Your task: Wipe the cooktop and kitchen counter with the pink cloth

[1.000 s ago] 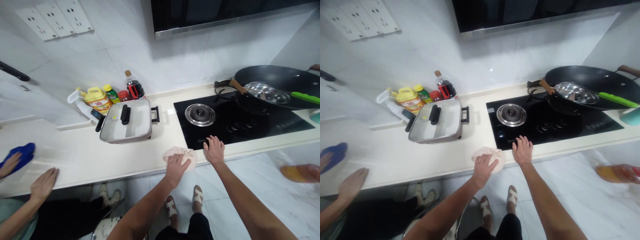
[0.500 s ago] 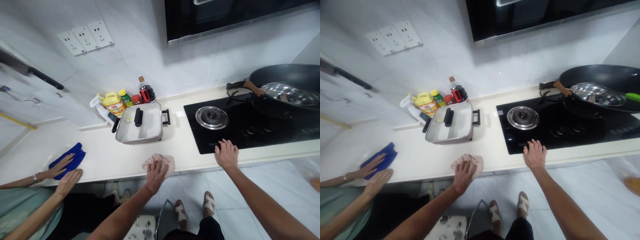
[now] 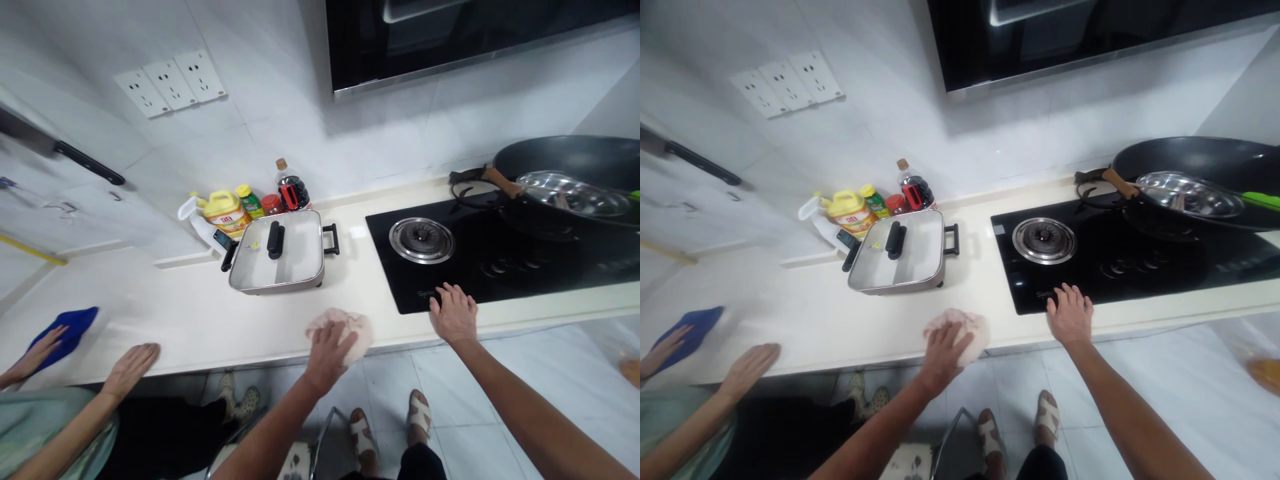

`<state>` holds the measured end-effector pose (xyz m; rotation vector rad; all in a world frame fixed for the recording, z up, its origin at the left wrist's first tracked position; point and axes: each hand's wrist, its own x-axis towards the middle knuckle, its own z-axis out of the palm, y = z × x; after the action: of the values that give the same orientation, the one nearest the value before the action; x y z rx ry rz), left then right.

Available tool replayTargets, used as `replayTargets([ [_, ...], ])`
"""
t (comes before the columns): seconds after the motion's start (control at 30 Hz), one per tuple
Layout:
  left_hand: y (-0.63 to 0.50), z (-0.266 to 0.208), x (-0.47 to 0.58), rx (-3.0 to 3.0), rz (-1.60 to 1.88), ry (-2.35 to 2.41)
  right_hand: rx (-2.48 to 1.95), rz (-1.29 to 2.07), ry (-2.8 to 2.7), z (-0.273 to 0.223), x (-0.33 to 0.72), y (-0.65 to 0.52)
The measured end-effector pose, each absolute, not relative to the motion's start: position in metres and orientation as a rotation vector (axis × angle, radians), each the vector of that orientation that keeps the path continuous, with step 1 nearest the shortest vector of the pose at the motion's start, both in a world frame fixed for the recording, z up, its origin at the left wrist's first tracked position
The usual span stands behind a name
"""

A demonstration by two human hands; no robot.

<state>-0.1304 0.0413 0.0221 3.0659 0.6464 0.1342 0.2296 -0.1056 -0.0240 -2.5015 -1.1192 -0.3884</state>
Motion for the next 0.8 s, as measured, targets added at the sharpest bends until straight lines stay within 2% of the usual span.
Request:
replayTargets([
  [0.13,0.076,0.026,-0.204,3.115,0.169,0.849,-2.492,-0.423,-1.118,-0.026,0.227,-0.103],
  [0.27,0.083,0.023,-0.209,3.179,0.183,0.944,-2.504,-0.437,-1.103,-0.028,0.226,-0.100],
  [0.8,0.134,0.034,0.015,2.859,0.478,1.172,-2.486,-0.390,-1.094,-0.021,0.219,-0.096],
])
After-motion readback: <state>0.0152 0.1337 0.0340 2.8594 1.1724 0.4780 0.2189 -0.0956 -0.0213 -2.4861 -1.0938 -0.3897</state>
